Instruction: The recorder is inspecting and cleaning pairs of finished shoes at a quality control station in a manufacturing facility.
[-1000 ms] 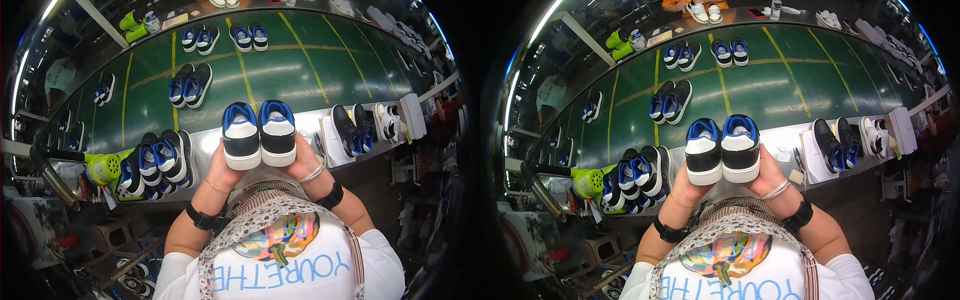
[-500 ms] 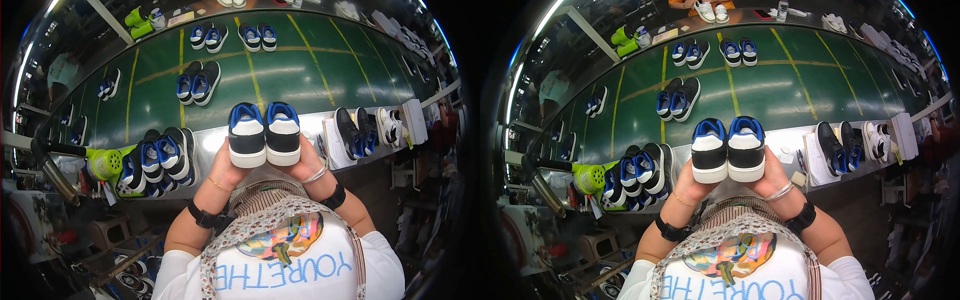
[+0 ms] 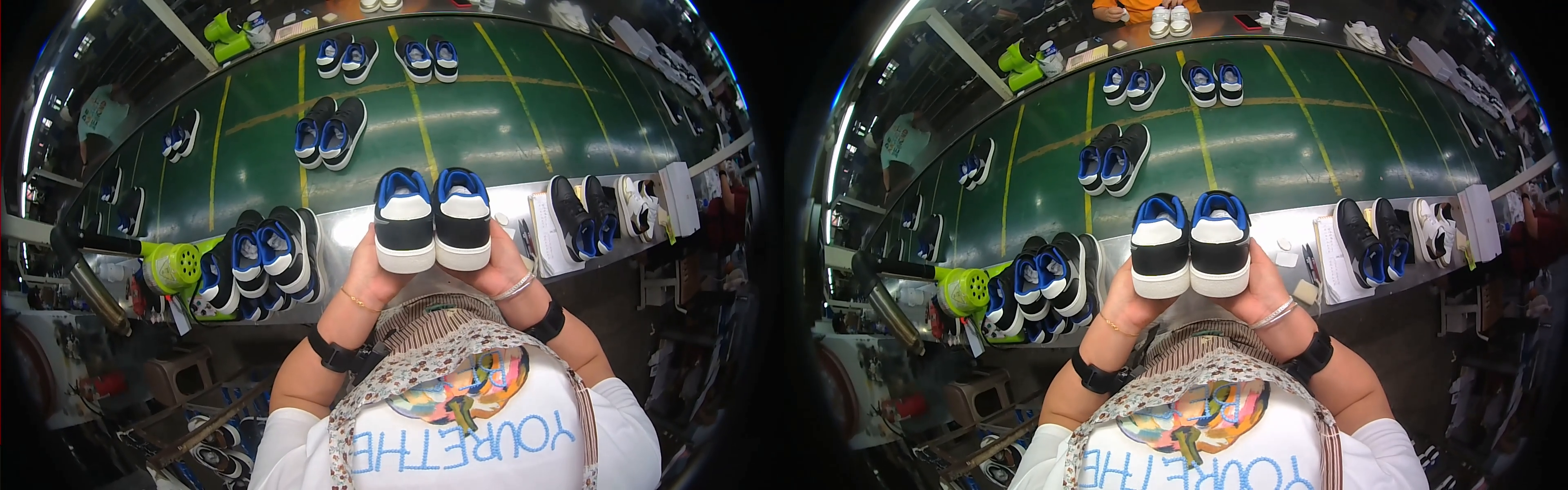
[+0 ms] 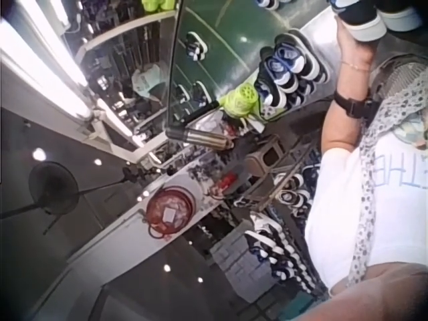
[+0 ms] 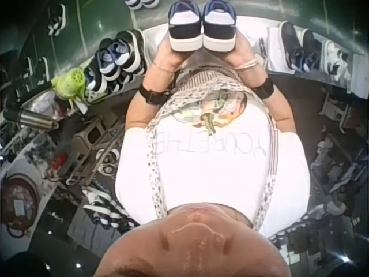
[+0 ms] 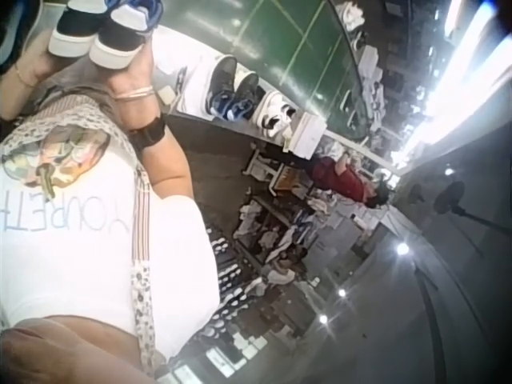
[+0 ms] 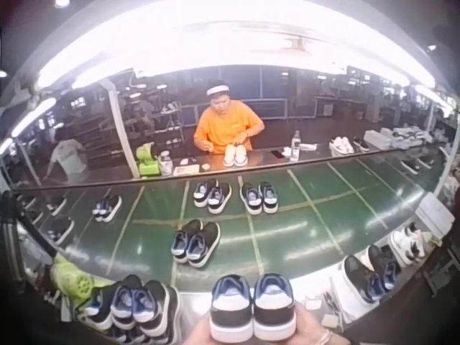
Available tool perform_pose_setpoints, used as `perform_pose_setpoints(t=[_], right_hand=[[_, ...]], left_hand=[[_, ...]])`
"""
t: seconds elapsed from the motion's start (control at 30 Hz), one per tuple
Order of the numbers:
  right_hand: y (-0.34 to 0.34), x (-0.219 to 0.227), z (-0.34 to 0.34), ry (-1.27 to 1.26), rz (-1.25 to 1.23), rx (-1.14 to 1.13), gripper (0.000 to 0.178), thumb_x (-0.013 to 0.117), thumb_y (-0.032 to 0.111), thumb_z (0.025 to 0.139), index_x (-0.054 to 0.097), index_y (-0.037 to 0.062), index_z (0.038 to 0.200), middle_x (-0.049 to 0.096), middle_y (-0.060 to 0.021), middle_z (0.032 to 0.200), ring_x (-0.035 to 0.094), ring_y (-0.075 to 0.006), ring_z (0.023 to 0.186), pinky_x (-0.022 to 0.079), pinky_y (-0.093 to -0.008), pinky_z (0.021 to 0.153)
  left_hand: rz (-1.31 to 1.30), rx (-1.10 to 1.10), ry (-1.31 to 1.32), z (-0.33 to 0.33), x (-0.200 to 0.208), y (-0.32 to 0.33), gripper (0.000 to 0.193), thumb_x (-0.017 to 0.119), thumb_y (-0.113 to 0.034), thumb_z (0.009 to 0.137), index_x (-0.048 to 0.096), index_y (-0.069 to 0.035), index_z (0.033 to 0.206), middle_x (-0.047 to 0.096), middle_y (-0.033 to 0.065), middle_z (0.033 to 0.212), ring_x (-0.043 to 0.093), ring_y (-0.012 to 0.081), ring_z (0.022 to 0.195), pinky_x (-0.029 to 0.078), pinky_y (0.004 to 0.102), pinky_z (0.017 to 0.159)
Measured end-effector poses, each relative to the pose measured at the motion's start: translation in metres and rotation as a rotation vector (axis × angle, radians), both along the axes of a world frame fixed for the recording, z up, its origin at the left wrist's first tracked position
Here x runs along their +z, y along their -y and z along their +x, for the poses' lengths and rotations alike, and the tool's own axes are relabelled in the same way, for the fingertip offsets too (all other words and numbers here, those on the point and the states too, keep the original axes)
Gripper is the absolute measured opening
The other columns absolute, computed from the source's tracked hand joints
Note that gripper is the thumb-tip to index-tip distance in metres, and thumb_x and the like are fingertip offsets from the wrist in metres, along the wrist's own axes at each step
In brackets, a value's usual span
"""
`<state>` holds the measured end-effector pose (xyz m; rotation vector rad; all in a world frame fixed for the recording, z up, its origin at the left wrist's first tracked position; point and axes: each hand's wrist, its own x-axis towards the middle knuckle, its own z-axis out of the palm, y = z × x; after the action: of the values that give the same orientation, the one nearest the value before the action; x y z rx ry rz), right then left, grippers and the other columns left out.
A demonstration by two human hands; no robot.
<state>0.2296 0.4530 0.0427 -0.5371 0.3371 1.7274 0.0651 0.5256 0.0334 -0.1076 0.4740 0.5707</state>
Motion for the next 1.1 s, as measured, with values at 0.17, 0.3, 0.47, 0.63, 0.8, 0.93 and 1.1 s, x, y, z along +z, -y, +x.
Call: perform_pose_setpoints(t=[0.17,0.3,0.47,0.63,0.8,0.93,1.1], right_hand=[[0.001,0.001,0.005,-0.085,0.003,0.014,0.035,0.04,0.035,0.09,0.053,0.0096,0.11,0.057,-0.0104,0.107,0.055,-0.0275,0.099,0.045,-0.0442,0.086],[0.002,-0.004,0.009,-0.145,-0.023,-0.056,0.033,0.042,0.031,0.09,0.05,0.0091,0.113,0.057,-0.01,0.104,0.055,-0.0265,0.094,0.046,-0.0422,0.083],[-0.002,-0.022,0.01,-0.124,0.025,-0.035,0.032,0.039,0.036,0.091,0.052,0.0141,0.111,0.058,-0.004,0.105,0.056,-0.0202,0.093,0.047,-0.0376,0.079],[0.004,-0.032,0.002,-0.111,0.004,0.005,0.038,0.033,0.039,0.093,0.051,0.014,0.113,0.058,-0.003,0.108,0.056,-0.0182,0.095,0.048,-0.0351,0.08],[0.009,-0.023,-0.008,0.059,0.027,0.165,0.041,0.026,0.039,0.095,0.048,0.0133,0.117,0.057,-0.0035,0.111,0.057,-0.0176,0.097,0.047,-0.0362,0.084],[0.02,-0.045,0.009,0.323,0.062,0.43,0.04,0.033,0.039,0.094,0.051,0.01,0.114,0.059,-0.0051,0.108,0.058,-0.0156,0.093,0.048,-0.0337,0.081],[0.018,-0.126,0.073,1.954,-0.108,0.762,0.035,0.061,0.031,0.078,0.059,0.0037,0.099,0.058,-0.012,0.102,0.057,-0.0277,0.091,0.046,-0.0371,0.079]], left_hand=[[0.074,-0.029,-0.138,-0.018,-0.029,-0.012,0.03,0.044,-0.019,0.089,0.05,-0.001,0.112,0.055,0.0155,0.109,0.054,0.0285,0.1,0.045,0.0401,0.087],[0.513,0.08,-0.718,-0.045,-0.085,-0.027,0.042,0.04,-0.028,0.092,0.037,-0.01,0.129,0.047,0.0188,0.122,0.052,0.0303,0.106,0.045,0.0374,0.086],[1.486,-0.675,-1.309,-0.085,-0.123,-0.023,0.062,0.058,-0.017,0.081,0.029,-0.016,0.136,0.04,0.0178,0.131,0.047,0.0324,0.111,0.037,0.0373,0.094],[1.811,-0.224,-1.59,-0.042,-0.065,-0.015,0.053,0.062,-0.025,0.077,0.045,-0.005,0.123,0.044,0.0199,0.124,0.044,0.0342,0.112,0.035,0.0394,0.095],[2.164,-0.23,-0.771,0.005,0.018,-0.027,0.043,0.068,-0.032,0.071,0.056,-0.002,0.098,0.054,0.0116,0.099,0.047,0.0301,0.099,0.036,0.0381,0.088],[2.37,-0.5,-0.675,0.01,0.037,-0.021,0.043,0.071,-0.037,0.064,0.056,-0.004,0.087,0.058,0.0079,0.086,0.054,0.0259,0.09,0.03,0.0448,0.096],[2.084,-0.258,-0.824,0.005,0.06,-0.009,0.039,0.074,-0.03,0.064,0.059,0.0,0.084,0.058,0.0089,0.078,0.056,0.0249,0.082,0.041,0.0351,0.086]])
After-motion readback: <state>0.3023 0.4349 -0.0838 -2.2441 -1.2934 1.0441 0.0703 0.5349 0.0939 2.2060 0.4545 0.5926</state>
